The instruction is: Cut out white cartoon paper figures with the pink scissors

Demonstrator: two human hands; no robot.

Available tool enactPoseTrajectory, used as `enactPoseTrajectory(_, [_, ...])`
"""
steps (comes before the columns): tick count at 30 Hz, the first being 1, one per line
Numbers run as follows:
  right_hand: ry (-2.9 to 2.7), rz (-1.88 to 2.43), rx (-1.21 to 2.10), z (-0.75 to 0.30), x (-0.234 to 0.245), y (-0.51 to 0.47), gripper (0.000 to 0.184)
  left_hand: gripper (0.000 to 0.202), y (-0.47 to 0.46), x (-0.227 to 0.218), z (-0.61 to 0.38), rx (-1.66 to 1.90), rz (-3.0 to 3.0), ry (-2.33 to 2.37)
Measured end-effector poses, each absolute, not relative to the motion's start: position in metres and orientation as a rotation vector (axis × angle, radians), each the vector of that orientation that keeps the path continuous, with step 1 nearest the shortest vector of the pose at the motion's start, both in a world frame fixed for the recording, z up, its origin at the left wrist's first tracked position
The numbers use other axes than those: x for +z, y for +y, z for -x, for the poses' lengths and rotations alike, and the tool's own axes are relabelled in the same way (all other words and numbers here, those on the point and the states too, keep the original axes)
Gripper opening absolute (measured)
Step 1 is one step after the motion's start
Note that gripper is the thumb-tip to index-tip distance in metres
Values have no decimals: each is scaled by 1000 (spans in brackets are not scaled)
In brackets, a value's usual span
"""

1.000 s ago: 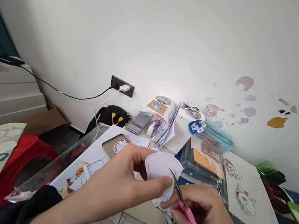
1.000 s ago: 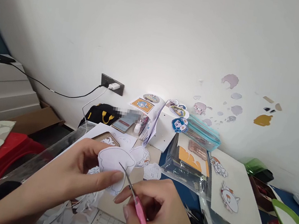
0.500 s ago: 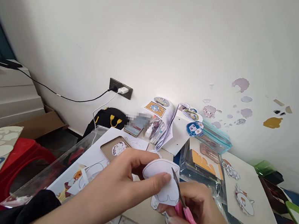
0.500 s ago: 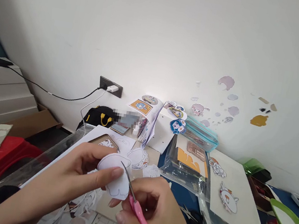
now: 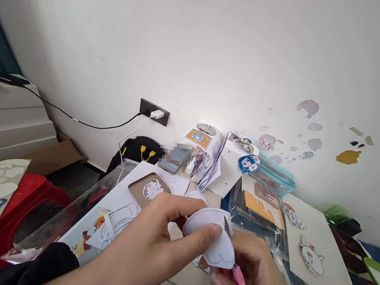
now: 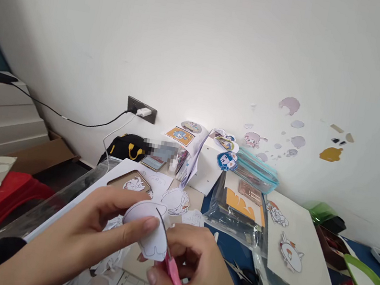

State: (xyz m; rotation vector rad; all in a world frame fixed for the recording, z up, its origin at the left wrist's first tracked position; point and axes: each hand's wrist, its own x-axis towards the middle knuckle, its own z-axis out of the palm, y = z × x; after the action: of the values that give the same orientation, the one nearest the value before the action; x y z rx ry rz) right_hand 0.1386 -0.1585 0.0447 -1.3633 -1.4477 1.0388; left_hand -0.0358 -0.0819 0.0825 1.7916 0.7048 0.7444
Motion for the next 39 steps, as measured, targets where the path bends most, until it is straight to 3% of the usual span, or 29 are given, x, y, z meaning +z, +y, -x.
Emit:
enactPoseTrajectory(11, [-1583, 1303, 977, -140, 44, -150, 25, 29, -86, 84, 34, 800, -2005, 751])
enactPoseTrajectory(21, [-1588, 1429, 819, -143, 43, -157, 9, 23, -86, 82, 38, 855, -2034, 711])
enactPoseTrajectory(35, [-1463, 1510, 732, -135, 41, -163, 13, 16, -92, 80, 43, 744, -1965, 866])
enactPoseTrajectory(39, [-1558, 1431, 899, -146, 40, -161, 18, 18, -93, 84, 45, 776, -2108, 789])
